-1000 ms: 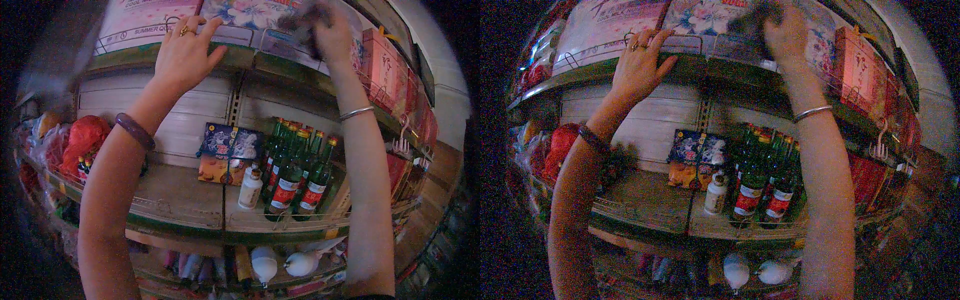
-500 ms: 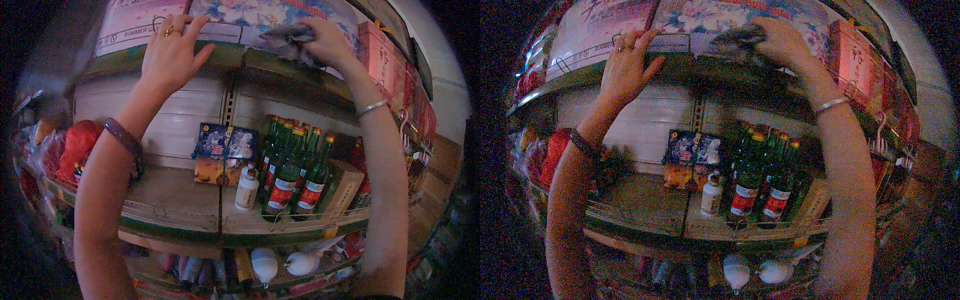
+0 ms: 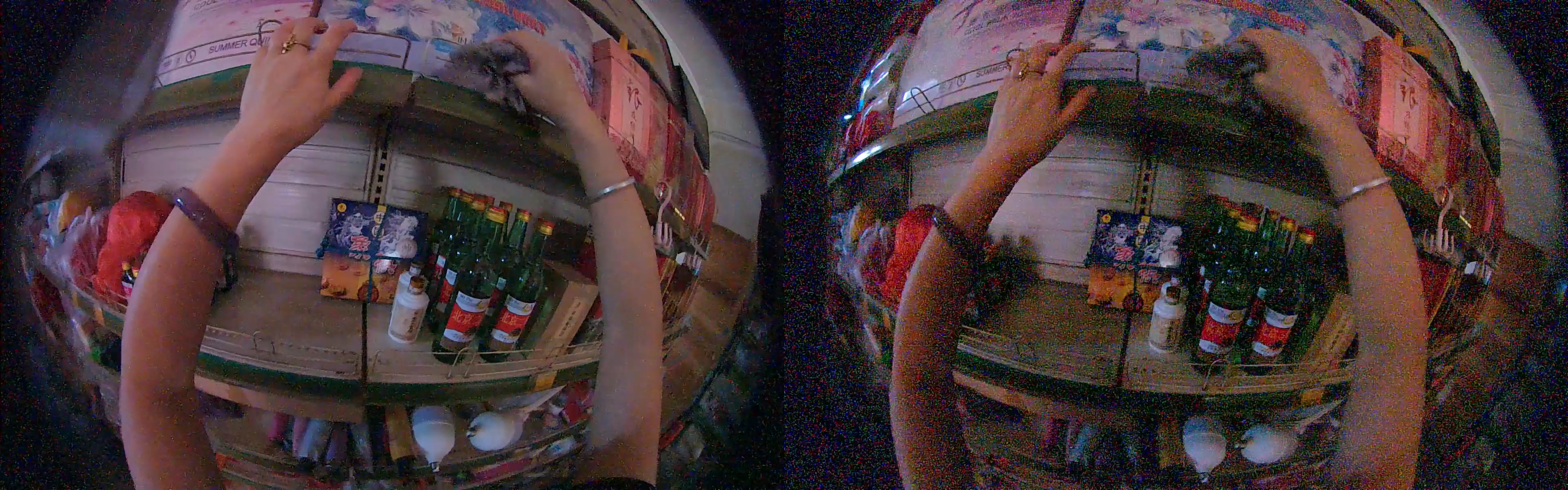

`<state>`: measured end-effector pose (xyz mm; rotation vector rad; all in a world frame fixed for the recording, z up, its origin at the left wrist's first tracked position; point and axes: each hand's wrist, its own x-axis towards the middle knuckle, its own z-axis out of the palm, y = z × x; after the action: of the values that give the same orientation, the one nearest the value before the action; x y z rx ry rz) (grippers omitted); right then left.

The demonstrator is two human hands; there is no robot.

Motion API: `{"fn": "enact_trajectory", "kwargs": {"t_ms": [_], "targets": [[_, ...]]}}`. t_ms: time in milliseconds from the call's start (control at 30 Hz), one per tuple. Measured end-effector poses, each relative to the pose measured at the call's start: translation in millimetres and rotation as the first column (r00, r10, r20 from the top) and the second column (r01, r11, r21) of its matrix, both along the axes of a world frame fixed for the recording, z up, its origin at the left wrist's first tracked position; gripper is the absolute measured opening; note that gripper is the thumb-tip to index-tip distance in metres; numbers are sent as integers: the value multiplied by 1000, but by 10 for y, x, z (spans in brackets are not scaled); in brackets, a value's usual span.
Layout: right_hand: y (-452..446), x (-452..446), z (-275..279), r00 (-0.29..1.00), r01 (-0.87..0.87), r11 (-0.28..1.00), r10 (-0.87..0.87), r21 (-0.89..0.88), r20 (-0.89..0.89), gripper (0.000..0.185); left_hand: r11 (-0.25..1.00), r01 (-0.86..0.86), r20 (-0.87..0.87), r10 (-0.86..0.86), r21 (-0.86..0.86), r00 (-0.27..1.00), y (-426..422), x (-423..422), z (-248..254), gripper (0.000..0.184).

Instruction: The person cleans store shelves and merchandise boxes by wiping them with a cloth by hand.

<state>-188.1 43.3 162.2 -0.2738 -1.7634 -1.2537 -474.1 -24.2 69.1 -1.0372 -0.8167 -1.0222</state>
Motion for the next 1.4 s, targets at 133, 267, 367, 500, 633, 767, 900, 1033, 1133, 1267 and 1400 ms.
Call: {"fn": "enact_trajectory", "kwargs": {"t_ms": [133,267,367,500,633,767,900,1033,1133,1267,1400], "targets": [[-21,-202,-15,996,20,1000,-19,10,-86,42,999,-48,11,48,-15,999,-37,65,-13,51],[-46,-675,67,971,-239,957,231,-163,-70,35,999,-11,-4,11,-31,1000,-18,43,8,51],[-224,-736,124,601,-685,343,764,-643,-233,23,1000,4,29,-4,10,1000,-2,66,2,47],[-194,-446,264,-25,-701,-397,844,-593,-536,25,1000,-12,18,12,-11,1000,-23,60,5,47],[-607,-211,-74,482,-869,486,797,-87,-364,27,1000,-18,20,18,-18,1000,-38,55,-2,48],[-110,-100,-189,909,-220,973,231,73,-346,44,999,-44,13,45,-20,999,-16,65,2,52],[-352,-369,-449,908,-59,998,39,-34,-416,42,999,-42,-5,42,-20,999,-14,46,6,53],[-336,-226,-594,903,77,997,-57,31,-425,37,1000,-23,21,23,-17,999,-18,58,-22,50],[-239,-199,-628,938,123,987,-80,108,-336,33,1000,-22,26,22,14,999,9,43,-5,48],[-288,-223,-514,953,227,967,-197,114,-229,29,998,-55,1,55,26,999,45,15,4,54],[-371,-358,-424,897,421,897,-390,134,-208,23,998,-54,23,53,17,998,35,30,-4,51]]}}
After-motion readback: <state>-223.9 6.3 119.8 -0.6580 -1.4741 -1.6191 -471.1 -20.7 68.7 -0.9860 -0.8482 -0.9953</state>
